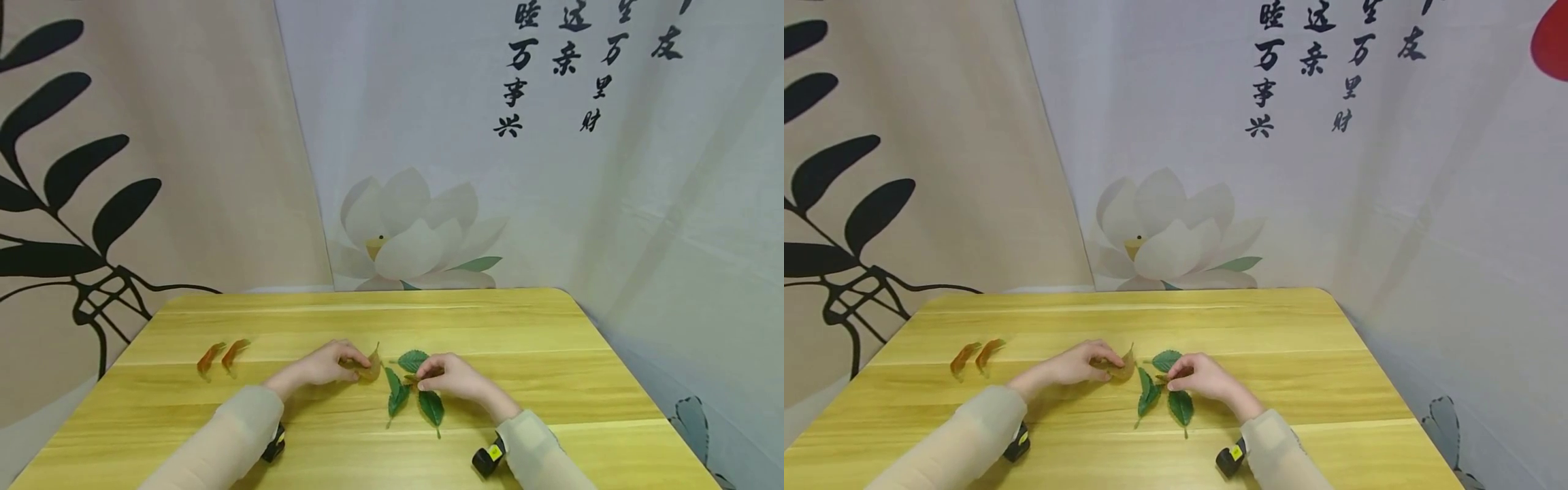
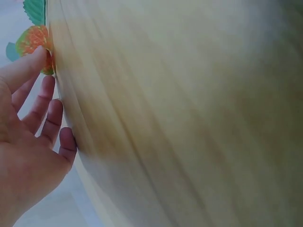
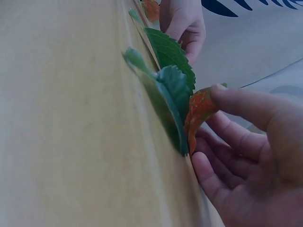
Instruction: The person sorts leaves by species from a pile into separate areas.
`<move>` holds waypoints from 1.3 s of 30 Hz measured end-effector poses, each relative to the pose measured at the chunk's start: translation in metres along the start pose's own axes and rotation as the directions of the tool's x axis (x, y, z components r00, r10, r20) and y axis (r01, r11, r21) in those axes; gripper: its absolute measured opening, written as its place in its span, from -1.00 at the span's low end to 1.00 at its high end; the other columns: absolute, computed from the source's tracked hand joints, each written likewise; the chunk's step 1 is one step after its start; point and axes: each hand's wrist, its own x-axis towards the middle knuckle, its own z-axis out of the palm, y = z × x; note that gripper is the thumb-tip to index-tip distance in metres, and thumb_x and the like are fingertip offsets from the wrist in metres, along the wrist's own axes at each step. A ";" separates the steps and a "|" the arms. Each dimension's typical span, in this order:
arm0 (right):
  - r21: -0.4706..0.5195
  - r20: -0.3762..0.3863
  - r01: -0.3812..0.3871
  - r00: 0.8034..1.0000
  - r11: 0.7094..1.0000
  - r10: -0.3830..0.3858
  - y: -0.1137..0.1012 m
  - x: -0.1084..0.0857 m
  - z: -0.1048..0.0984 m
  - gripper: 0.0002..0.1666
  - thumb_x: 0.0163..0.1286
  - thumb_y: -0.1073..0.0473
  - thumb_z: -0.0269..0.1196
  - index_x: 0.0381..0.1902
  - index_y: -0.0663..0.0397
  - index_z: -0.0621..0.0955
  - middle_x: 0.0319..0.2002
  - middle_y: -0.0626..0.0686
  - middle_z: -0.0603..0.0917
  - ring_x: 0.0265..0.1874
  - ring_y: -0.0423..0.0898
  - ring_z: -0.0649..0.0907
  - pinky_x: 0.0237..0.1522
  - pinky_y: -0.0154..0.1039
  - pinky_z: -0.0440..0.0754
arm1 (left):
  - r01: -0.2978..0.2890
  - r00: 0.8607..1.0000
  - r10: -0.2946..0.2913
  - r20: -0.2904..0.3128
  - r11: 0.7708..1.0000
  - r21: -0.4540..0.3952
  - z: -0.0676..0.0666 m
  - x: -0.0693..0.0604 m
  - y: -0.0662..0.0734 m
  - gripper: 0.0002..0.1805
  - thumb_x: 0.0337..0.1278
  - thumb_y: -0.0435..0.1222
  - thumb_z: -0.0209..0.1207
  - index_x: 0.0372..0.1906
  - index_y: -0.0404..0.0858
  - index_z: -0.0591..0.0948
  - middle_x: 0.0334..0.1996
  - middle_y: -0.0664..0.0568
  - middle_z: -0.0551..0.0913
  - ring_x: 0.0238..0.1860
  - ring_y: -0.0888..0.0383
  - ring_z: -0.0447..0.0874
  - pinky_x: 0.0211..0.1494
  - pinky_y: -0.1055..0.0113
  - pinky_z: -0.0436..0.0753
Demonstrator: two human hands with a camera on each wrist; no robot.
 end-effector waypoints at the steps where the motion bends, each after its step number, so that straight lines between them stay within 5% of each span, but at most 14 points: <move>1: 0.000 -0.006 -0.001 1.000 1.000 0.001 0.000 0.000 0.000 -0.81 0.27 0.24 0.34 -0.20 0.23 0.66 -0.28 -0.02 0.65 -0.27 -0.12 0.59 -0.21 -0.28 0.56 | 0.000 1.000 0.000 -0.009 1.000 -0.007 0.000 0.000 0.000 -0.76 0.18 -0.43 0.26 -0.05 -0.25 0.71 -0.11 0.00 0.57 -0.04 0.02 0.49 0.05 0.13 0.52; 11: -0.002 -0.100 -0.005 0.995 1.000 0.005 -0.005 -0.002 0.000 -0.84 0.30 0.21 0.31 -0.24 0.21 0.69 -0.32 -0.02 0.65 -0.31 -0.12 0.56 -0.26 -0.24 0.55 | 0.072 0.989 -0.080 -0.123 0.995 -0.073 -0.001 0.000 0.004 -0.92 0.23 -0.28 0.26 -0.34 -0.19 0.70 -0.16 0.06 0.63 -0.14 0.10 0.51 -0.12 0.14 0.50; 13: -0.002 -0.128 0.002 0.992 1.000 -0.002 -0.006 -0.003 -0.001 -0.84 0.32 0.20 0.29 -0.25 0.21 0.68 -0.32 -0.03 0.64 -0.31 -0.11 0.55 -0.27 -0.23 0.54 | 0.084 0.985 -0.101 -0.141 0.989 -0.125 -0.001 -0.002 0.009 -0.92 0.24 -0.29 0.25 -0.31 -0.21 0.70 -0.11 0.01 0.65 -0.05 0.02 0.54 -0.02 0.05 0.52; 19: 0.040 -0.225 0.042 0.974 0.998 -0.032 -0.006 -0.003 -0.006 -0.85 0.37 0.24 0.23 -0.24 0.26 0.64 -0.37 0.04 0.65 -0.37 -0.06 0.54 -0.32 -0.25 0.52 | 0.107 0.979 -0.143 -0.145 0.967 -0.233 -0.002 -0.002 0.012 -0.85 0.25 -0.26 0.24 -0.29 -0.28 0.66 -0.26 0.04 0.67 -0.18 0.12 0.56 -0.02 0.18 0.49; 23: 0.118 -0.282 0.064 0.959 0.991 -0.029 -0.007 -0.001 -0.010 -0.81 0.41 0.29 0.17 -0.18 0.38 0.56 -0.37 0.11 0.66 -0.39 0.00 0.62 -0.27 -0.09 0.64 | 0.118 0.973 -0.170 -0.156 0.948 -0.295 -0.005 -0.003 0.018 -0.81 0.26 -0.26 0.22 -0.19 -0.33 0.67 -0.25 0.03 0.72 -0.13 0.15 0.61 0.08 0.15 0.49; 30: 0.312 -0.329 0.009 0.939 0.950 0.099 -0.012 -0.002 -0.014 -0.76 0.44 0.28 0.13 -0.10 0.44 0.49 -0.40 0.13 0.69 -0.50 0.08 0.67 -0.27 0.09 0.66 | 0.160 0.962 -0.225 -0.152 0.921 -0.355 -0.006 0.000 0.021 -0.79 0.25 -0.25 0.23 -0.19 -0.35 0.64 -0.28 0.00 0.73 -0.16 0.12 0.63 0.06 0.04 0.51; 39: 0.427 -0.261 -0.075 0.944 0.901 0.202 -0.006 -0.001 -0.013 -0.71 0.40 0.30 0.14 -0.03 0.42 0.46 -0.36 0.12 0.70 -0.55 -0.07 0.65 -0.40 -0.12 0.68 | 0.149 0.967 -0.215 -0.138 0.912 -0.382 -0.002 0.003 0.023 -0.84 0.22 -0.28 0.25 -0.27 -0.34 0.62 -0.42 0.09 0.69 -0.36 0.14 0.56 -0.26 0.23 0.50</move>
